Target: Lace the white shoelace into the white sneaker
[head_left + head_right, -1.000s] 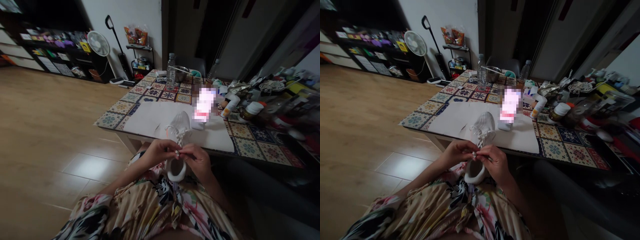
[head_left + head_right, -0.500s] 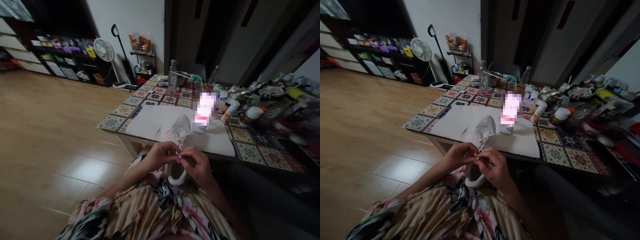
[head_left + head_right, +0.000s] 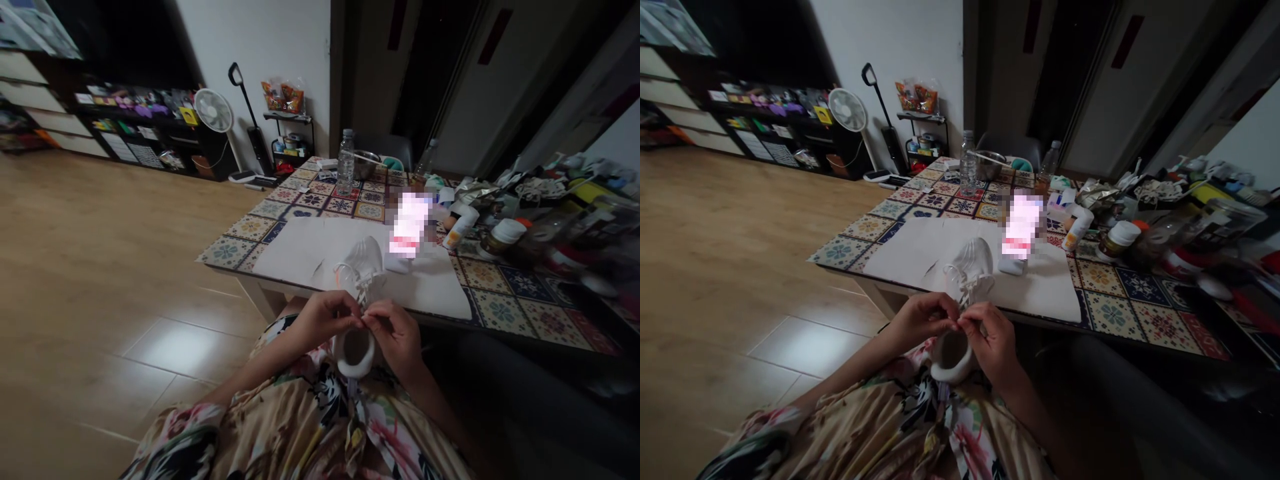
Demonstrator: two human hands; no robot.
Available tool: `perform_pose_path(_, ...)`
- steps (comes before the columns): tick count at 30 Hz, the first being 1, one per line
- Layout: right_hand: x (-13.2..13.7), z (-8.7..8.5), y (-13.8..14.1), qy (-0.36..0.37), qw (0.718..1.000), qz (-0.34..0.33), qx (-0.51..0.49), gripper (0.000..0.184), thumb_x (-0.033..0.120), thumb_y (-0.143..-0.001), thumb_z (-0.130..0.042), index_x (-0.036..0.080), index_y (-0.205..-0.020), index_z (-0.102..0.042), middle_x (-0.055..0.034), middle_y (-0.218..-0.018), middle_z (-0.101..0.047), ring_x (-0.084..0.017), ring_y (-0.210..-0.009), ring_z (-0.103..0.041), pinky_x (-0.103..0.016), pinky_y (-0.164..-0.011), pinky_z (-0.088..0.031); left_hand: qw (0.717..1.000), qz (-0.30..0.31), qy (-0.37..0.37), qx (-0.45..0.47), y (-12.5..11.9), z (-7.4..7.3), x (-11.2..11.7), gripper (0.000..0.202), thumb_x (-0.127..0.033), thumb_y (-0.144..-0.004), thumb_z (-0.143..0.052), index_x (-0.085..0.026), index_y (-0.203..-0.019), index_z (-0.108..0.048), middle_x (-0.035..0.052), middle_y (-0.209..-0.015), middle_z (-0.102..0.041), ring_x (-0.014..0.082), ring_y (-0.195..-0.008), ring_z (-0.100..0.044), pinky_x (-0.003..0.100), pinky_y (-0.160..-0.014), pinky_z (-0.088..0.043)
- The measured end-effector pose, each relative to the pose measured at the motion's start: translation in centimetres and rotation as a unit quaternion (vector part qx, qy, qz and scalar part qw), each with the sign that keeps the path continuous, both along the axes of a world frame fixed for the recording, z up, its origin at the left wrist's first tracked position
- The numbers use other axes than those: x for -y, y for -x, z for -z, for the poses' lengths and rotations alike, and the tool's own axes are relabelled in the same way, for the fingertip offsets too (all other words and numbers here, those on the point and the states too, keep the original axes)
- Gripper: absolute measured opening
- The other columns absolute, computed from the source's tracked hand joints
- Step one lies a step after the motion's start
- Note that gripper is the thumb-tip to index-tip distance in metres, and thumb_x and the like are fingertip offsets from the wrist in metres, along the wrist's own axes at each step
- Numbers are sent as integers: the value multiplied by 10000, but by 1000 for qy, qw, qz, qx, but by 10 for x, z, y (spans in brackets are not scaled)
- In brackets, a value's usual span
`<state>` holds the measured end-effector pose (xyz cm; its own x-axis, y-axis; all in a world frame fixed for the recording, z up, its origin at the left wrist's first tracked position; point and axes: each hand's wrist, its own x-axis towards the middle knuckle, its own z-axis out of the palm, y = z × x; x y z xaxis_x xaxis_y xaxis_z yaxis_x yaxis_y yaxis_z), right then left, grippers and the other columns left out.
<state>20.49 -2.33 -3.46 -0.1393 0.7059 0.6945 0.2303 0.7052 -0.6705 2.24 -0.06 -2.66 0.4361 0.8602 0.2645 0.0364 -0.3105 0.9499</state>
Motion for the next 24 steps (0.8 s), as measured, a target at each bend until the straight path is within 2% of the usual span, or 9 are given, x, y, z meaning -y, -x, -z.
perform_pose_path(3,-1,6,3,58,997,31,-37,91,220,-915,-625,225,-825,-636,14,-735,-657,-124,-656,-634,-215,-620,-526,1000,15,-15,0,-1,-3,4,268,-347,-815,-729,-115,-728,-625,72,-748,-702,146,-690,-627,225,-643,-465)
perform_pose_path(5,-1,9,5,102,992,31,-68,87,248,-909,-626,222,-826,-628,21,-698,-635,-117,-569,-606,-207,-527,-513,999,13,-30,-5,-2,-7,7,253,-327,-819,-724,-117,-724,-621,68,-753,-702,139,-685,-618,218,-640,-458)
perform_pose_path(7,-1,8,5,119,989,20,-80,58,252,-903,-626,222,-854,-625,21,-699,-634,-116,-543,-599,-211,-503,-516,999,-3,-35,-12,-4,-9,8,242,-327,-816,-727,-116,-740,-638,53,-729,-690,122,-650,-586,205,-615,-440)
perform_pose_path(9,0,4,3,93,994,7,-49,21,226,-893,-625,226,-902,-644,-2,-768,-667,-139,-646,-647,-240,-599,-555,999,-29,-30,-13,-4,-9,7,242,-344,-807,-736,-114,-776,-668,37,-697,-675,112,-618,-557,198,-591,-425)
perform_pose_path(13,2,-6,-1,13,998,-3,63,166,167,-882,-609,229,-1021,-676,-61,-960,-697,-195,-913,-671,-320,-816,-561,999,-50,-4,13,-1,-3,4,293,-391,-779,-762,-106,-830,-715,60,-738,-711,135,-665,-608,216,-642,-472)
perform_pose_path(16,2,-7,-3,-17,994,16,104,166,136,-897,-575,216,-1006,-672,-66,-944,-685,-194,-886,-657,-324,-792,-545,999,-39,2,17,2,-1,2,286,-382,-770,-773,-106,-834,-736,85,-788,-740,162,-729,-659,235,-700,-507)
perform_pose_path(20,0,-6,-4,-62,987,53,140,113,131,-908,-590,214,-920,-666,-47,-870,-684,-202,-835,-620,-350,-769,-496,998,-44,-43,-3,4,-2,2,218,-331,-774,-764,-114,-794,-751,91,-774,-744,169,-726,-674,235,-689,-509)
perform_pose_path(24,-2,-4,-4,-64,987,71,131,78,157,-909,-625,218,-873,-656,-26,-820,-668,-201,-808,-597,-353,-757,-464,996,-52,-71,-16,3,-3,3,158,-276,-788,-730,-120,-793,-754,93,-773,-747,173,-724,-683,241,-686,-512)
